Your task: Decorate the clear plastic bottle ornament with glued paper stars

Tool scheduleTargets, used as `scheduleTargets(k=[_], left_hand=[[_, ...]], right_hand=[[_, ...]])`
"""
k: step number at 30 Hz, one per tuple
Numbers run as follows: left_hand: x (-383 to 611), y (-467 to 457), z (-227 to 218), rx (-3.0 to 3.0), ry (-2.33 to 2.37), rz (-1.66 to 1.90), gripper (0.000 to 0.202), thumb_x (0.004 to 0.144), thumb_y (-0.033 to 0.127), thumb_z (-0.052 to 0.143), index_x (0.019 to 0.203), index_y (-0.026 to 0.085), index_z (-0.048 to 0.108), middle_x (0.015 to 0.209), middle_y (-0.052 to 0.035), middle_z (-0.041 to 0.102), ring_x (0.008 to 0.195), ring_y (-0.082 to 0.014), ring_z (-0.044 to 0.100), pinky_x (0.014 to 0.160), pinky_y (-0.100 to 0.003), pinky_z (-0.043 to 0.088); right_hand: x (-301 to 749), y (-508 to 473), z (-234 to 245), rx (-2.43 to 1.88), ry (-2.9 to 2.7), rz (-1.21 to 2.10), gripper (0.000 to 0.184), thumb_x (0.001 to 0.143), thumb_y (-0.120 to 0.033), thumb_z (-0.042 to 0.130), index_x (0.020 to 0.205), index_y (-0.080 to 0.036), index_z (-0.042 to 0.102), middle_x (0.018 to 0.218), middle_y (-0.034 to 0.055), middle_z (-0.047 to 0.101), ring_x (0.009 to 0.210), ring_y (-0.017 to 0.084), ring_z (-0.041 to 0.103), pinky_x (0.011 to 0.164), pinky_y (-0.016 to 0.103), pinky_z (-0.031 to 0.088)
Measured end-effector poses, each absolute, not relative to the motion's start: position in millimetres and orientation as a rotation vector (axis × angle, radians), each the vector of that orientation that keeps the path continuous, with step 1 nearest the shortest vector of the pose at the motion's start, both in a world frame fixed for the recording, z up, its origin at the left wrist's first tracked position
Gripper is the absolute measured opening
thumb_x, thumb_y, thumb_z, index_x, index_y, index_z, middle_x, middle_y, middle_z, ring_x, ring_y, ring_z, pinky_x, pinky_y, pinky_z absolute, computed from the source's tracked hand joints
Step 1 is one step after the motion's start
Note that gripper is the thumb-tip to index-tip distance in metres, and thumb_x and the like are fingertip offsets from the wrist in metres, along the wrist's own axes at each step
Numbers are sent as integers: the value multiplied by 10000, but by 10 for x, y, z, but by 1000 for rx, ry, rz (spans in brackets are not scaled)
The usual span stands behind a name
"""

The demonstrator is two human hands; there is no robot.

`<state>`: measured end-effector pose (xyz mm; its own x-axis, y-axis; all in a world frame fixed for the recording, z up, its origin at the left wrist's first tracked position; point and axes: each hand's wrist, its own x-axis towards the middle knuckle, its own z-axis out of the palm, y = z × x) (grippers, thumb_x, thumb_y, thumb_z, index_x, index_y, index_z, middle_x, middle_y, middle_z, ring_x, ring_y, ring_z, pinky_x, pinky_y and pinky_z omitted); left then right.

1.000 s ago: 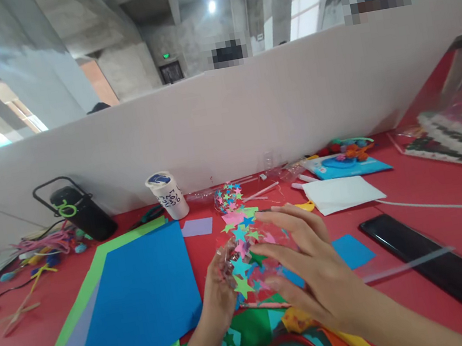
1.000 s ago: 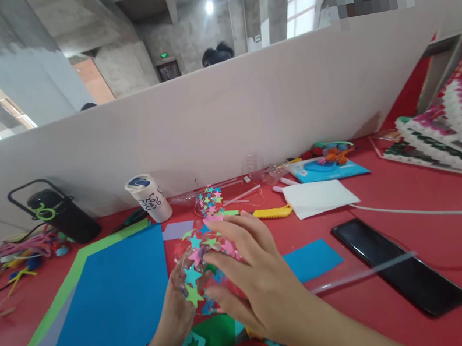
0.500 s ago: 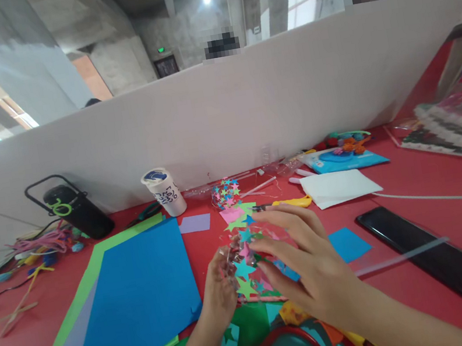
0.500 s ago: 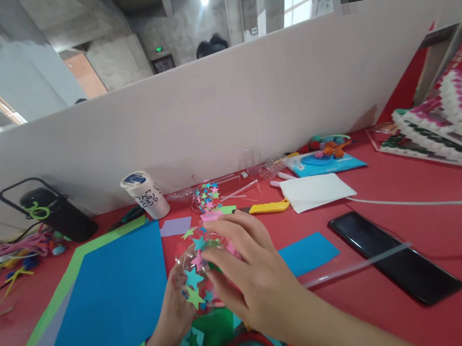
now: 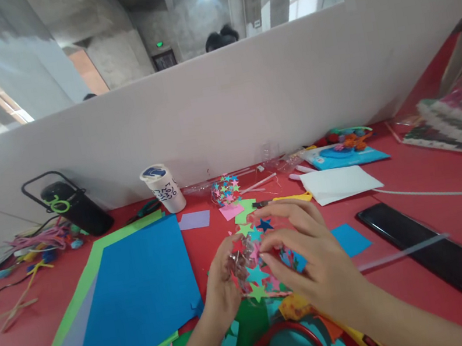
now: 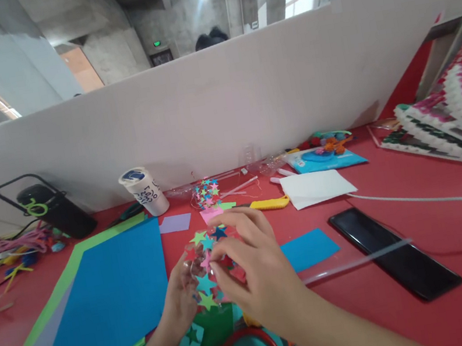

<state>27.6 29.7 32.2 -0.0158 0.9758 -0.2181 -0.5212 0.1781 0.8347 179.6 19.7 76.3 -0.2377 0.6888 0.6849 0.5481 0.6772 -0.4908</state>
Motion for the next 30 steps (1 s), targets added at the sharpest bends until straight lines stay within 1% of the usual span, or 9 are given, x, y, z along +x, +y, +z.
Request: scheduleTargets(k=[4,8,10,13,17,21,24,27,30], left_hand=[[272,333,264,693,979,1376,251,593,81,688,787,234,732,955,-31,693,818,-160,613,669,-189,477],[208,340,199,1052,1068,1417,352,630,30,656,898,242,738,1055,-63,664,999,-207,582,847,-237,441],[178,339,210,1317,1130,1412,390,658,24,632,958,253,731,1078,-67,656,1045,-220,561,921,-265,402],[148,342,246,1529,1190,1397,396,707,50,597,1012,275,714,1088,-63,653,1069,-242,546,968,-314,372],[122,355,256,1654,1212,1397,380,753,95,577,1063,284,693,1109,-64,646,1077,-247,539,973,-314,359],[112,367,229,1612,1201,1393,345,757,135,596,1060,269,691,1082,-69,647,1043,-237,553,932,-297,386],[129,382,197,1374,1107,1349,351,711,121,604,1020,261,697,1084,-59,646,1015,-229,572,888,-303,426],[149,399,172,1183,1035,1316,295,676,144,592,938,216,707,1024,-69,668,923,-223,611,809,-312,474],[151,398,170,1153,1038,1276,294,658,167,613,936,186,705,912,-82,693,806,-214,634,736,-316,497]], right_hand=[[1828,218,806,-1053,-1850,370,153,801,-135,556,681,-227,583,1123,77,554,1090,292,449,862,508,419],[1845,236,809,-1087,-1799,582,145,798,-158,569,673,-225,600,1153,66,543,1117,287,457,889,509,408],[1844,237,790,-1074,-1821,577,140,807,-157,569,692,-227,606,1171,63,529,1125,281,447,877,488,425],[1846,229,766,-1025,-1906,373,120,835,-149,550,758,-224,601,1194,72,507,1143,274,411,908,487,405],[1865,210,787,-997,-1978,161,108,862,-151,528,788,-214,576,1148,89,522,1119,276,421,926,513,372],[1882,205,818,-1017,-2024,207,131,858,-147,533,756,-212,585,1151,92,526,1100,277,430,896,494,396],[1904,222,834,-1009,-2055,233,141,859,-140,535,755,-212,596,1167,87,527,1126,270,413,916,475,387],[1953,255,864,-1035,-2064,280,152,866,-142,526,750,-208,598,1172,89,519,1143,263,401,930,459,379],[1998,278,892,-1057,-2066,336,147,867,-155,521,759,-214,602,1178,87,508,1154,262,396,937,460,372]])
